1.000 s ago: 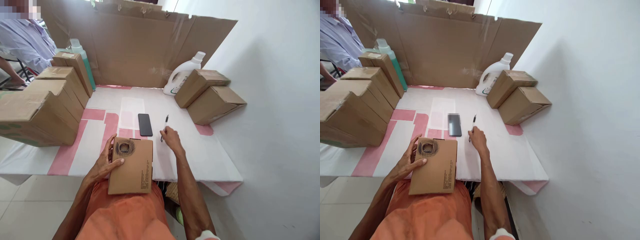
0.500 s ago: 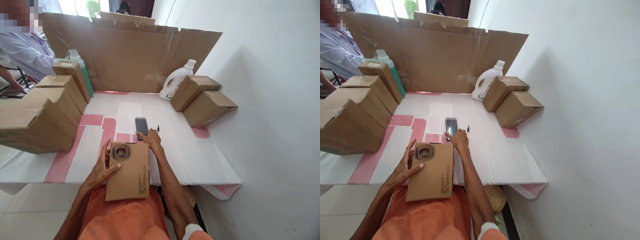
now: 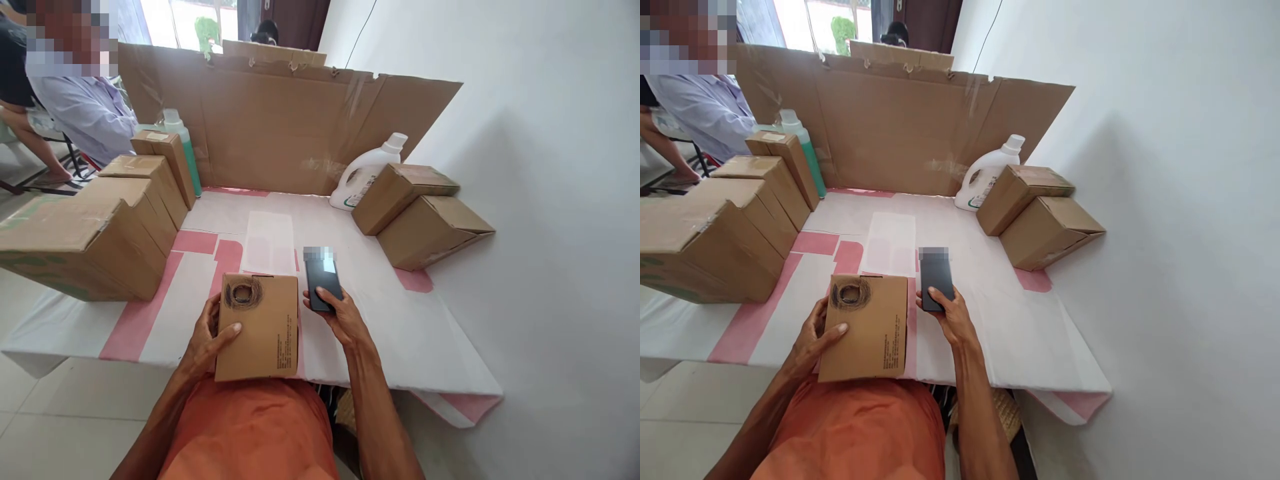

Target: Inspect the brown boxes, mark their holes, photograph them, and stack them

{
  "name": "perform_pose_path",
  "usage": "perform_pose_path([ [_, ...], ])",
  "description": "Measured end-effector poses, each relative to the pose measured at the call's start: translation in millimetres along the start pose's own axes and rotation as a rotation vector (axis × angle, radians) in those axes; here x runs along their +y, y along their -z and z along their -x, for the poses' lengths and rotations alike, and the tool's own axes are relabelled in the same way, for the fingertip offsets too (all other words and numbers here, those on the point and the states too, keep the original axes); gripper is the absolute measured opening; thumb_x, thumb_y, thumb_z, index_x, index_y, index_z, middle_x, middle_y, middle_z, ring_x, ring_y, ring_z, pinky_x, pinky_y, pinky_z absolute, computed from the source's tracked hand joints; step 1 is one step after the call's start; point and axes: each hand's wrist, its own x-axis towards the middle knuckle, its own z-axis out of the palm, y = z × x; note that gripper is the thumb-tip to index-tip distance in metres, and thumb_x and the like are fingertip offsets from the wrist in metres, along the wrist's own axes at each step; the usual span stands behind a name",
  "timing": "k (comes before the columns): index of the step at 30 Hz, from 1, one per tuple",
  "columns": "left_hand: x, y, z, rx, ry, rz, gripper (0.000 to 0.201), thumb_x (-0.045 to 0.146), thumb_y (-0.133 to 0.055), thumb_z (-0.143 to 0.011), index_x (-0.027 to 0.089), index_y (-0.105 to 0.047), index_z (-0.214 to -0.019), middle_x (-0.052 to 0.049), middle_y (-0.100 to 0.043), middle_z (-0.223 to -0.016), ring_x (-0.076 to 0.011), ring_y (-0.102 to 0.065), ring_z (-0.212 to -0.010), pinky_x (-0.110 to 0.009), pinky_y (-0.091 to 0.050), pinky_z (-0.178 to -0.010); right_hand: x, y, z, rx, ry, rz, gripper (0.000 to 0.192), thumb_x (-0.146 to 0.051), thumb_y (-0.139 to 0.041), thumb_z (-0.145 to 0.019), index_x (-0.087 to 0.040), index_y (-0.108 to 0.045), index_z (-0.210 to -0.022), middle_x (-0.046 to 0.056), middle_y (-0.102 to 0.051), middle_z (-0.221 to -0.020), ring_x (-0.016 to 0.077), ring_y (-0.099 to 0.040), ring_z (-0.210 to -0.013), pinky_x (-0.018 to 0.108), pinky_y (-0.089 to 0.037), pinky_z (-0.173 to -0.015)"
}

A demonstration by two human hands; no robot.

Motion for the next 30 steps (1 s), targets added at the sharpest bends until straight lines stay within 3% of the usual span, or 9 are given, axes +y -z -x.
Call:
perform_pose_path([
  [4, 8, -7.6, -23, -0.014, -0.111, 0.026, 0.091, 0.053, -0.090, -0.077, 0.021, -0.049, -0.150, -0.019, -0.062, -0.154, -0.0382, -0.064, -0.140, -0.049, -0.057, -0.113, -22, -1, 50, -0.080, 0.064, -0.469, 0.051, -0.040, -0.099, -0.074, -0.021, -0.075, -0.115, 0.009, -0.081, -0.121, 0.0220, -0.082, -0.088, 0.033, -0.072, -0.075],
  [8, 6, -27.8, -41, -0.100, -0.158, 0.066, 0.091, 0.049, -0.092, -0.075, 0.020, -0.050, -0.151, -0.018, -0.065, -0.151, -0.0364, -0.065, -0.139, -0.046, -0.057, -0.113, -28, -32, 84, -0.247, 0.066, -0.570, 0.039, -0.039, -0.098, -0.080, -0.021, -0.076, -0.107, 0.006, -0.084, -0.104, 0.0190, -0.081, -0.075, 0.029, -0.070, -0.065],
  [12, -7, -38.5, -46, -0.149, -0.210, 0.061, 0.091, 0.049, -0.091, -0.078, 0.021, -0.049, -0.154, -0.017, -0.064, -0.152, -0.0337, -0.065, -0.139, -0.044, -0.054, -0.116, -10, -76, 94, -0.342, 0.009, -0.628, 0.048, -0.061, -0.087, -0.087, -0.020, -0.076, -0.109, 0.010, -0.084, -0.098, 0.0271, -0.083, -0.084, 0.042, -0.072, -0.076],
  [16, -19, -31.2, -43, -0.143, -0.218, 0.021, 0.095, 0.052, -0.090, -0.077, 0.023, -0.050, -0.158, -0.016, -0.068, -0.145, -0.0334, -0.066, -0.135, -0.043, -0.056, -0.112, 7, -102, 92, -0.465, -0.098, -0.717, 0.072, -0.087, -0.068, -0.086, -0.018, -0.081, -0.103, 0.014, -0.084, -0.097, 0.0344, -0.082, -0.099, 0.049, -0.070, -0.083],
  [23, -27, -23.8, -41, -0.100, -0.181, -0.010, 0.099, 0.051, -0.088, -0.075, 0.023, -0.050, -0.161, -0.010, -0.078, -0.112, -0.0285, -0.074, -0.109, -0.038, -0.064, -0.092, 10, -106, 88, -0.496, -0.166, -0.732, 0.078, -0.091, -0.065, -0.085, -0.019, -0.083, -0.110, 0.014, -0.085, -0.102, 0.0358, -0.081, -0.108, 0.052, -0.069, -0.088],
  [26, -25, -25.5, -40, -0.099, -0.167, -0.014, 0.097, 0.053, -0.088, -0.075, 0.024, -0.051, -0.160, -0.010, -0.078, -0.115, -0.0294, -0.074, -0.112, -0.038, -0.064, -0.093, 9, -105, 90, -0.477, -0.179, -0.708, 0.078, -0.092, -0.067, -0.082, -0.020, -0.083, -0.108, 0.013, -0.085, -0.100, 0.0362, -0.080, -0.109, 0.052, -0.068, -0.089],
  [30, -18, -24.7, -39, -0.083, -0.172, 0.003, 0.095, 0.057, -0.088, -0.076, 0.023, -0.052, -0.157, -0.014, -0.073, -0.135, -0.0329, -0.071, -0.128, -0.041, -0.061, -0.102, 4, -101, 89, -0.418, -0.146, -0.669, 0.079, -0.093, -0.068, -0.080, -0.020, -0.083, -0.105, 0.013, -0.085, -0.096, 0.0365, -0.081, -0.107, 0.052, -0.069, -0.088],
])
